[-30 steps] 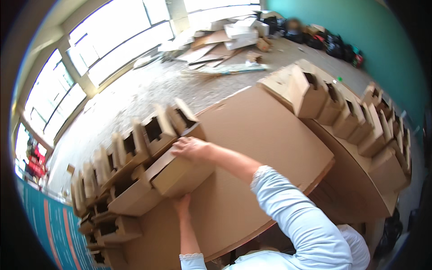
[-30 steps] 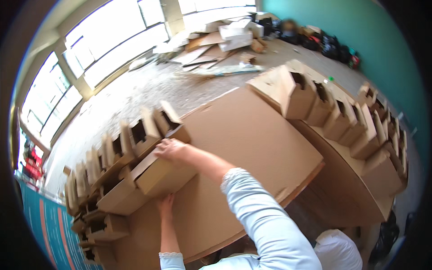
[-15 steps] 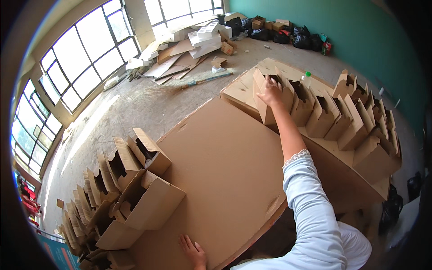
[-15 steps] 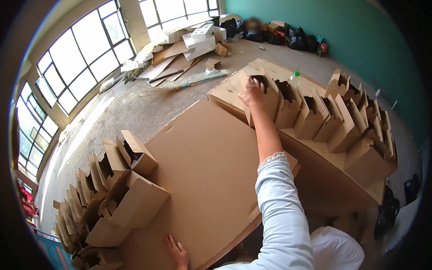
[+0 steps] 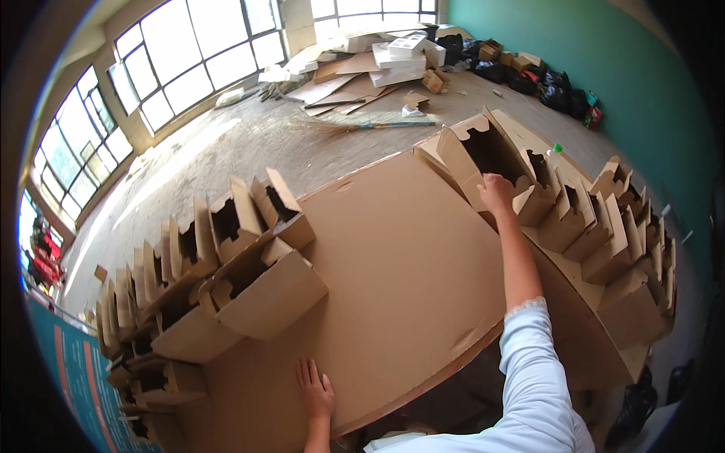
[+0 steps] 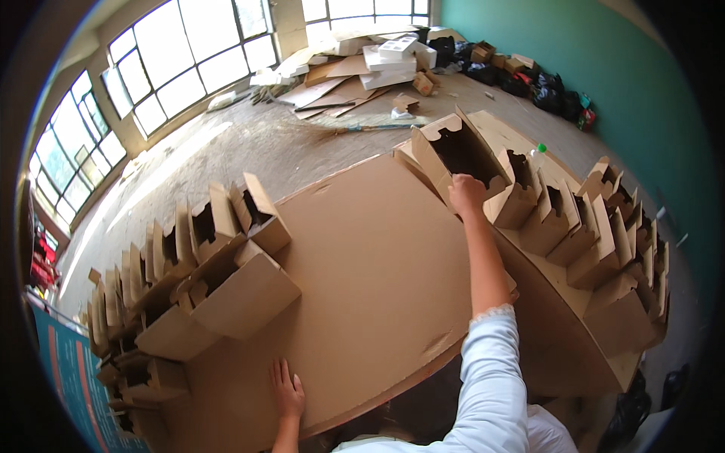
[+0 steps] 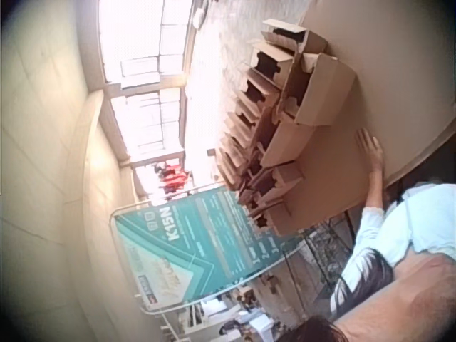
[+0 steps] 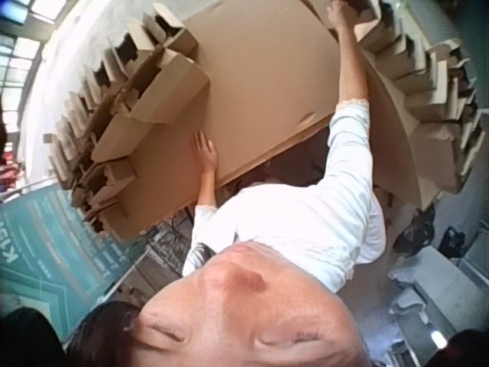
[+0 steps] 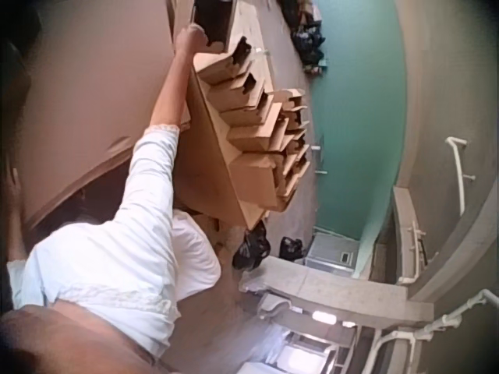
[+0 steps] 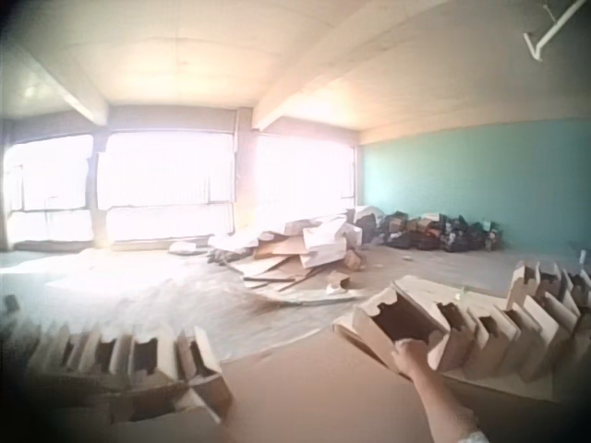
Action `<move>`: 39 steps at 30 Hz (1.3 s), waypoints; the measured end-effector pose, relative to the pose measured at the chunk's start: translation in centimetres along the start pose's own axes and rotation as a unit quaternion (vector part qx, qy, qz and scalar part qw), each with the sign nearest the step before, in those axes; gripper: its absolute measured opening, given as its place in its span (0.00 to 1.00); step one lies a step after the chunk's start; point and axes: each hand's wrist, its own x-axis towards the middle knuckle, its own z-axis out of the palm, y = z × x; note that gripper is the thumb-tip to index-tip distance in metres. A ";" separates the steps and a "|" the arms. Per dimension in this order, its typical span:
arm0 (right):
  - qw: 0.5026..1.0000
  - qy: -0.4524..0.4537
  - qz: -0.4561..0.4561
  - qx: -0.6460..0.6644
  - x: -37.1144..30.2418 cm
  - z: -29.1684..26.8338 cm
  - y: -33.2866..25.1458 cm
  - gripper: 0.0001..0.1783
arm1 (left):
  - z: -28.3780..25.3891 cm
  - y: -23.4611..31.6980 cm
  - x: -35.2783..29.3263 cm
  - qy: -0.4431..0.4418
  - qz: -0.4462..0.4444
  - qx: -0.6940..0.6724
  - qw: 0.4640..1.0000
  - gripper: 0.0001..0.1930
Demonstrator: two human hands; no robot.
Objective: The person places green-capped bottles into cardboard boxes on a table, folding the cardboard flaps to secure each bottle inside. The person takes the bottles from a shopping cart and places the filled boxes onto a stack.
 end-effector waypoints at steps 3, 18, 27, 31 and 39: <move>0.994 -0.011 -0.094 0.050 -4.7 -5.7 -1.7 0.15 | -0.1 -0.2 -0.3 0.011 -0.002 -0.006 1.000 0.27; 0.784 -0.302 -0.495 0.222 -33.1 -21.2 -29.7 0.09 | -15.7 -12.4 -18.2 0.106 -0.096 -0.230 0.963 0.19; 0.711 -0.299 -0.611 0.174 -45.0 -25.2 -50.3 0.06 | -32.9 -33.2 -41.7 0.379 -0.305 -0.054 0.872 0.12; 0.714 -0.332 -0.590 0.176 -45.2 -22.1 -51.8 0.08 | -31.5 -42.9 -51.9 0.416 -0.460 -0.092 0.779 0.12; 0.744 -0.263 -0.587 0.179 -43.1 -20.8 -51.9 0.14 | -17.3 -58.9 -63.7 -0.044 -0.644 0.018 0.763 0.26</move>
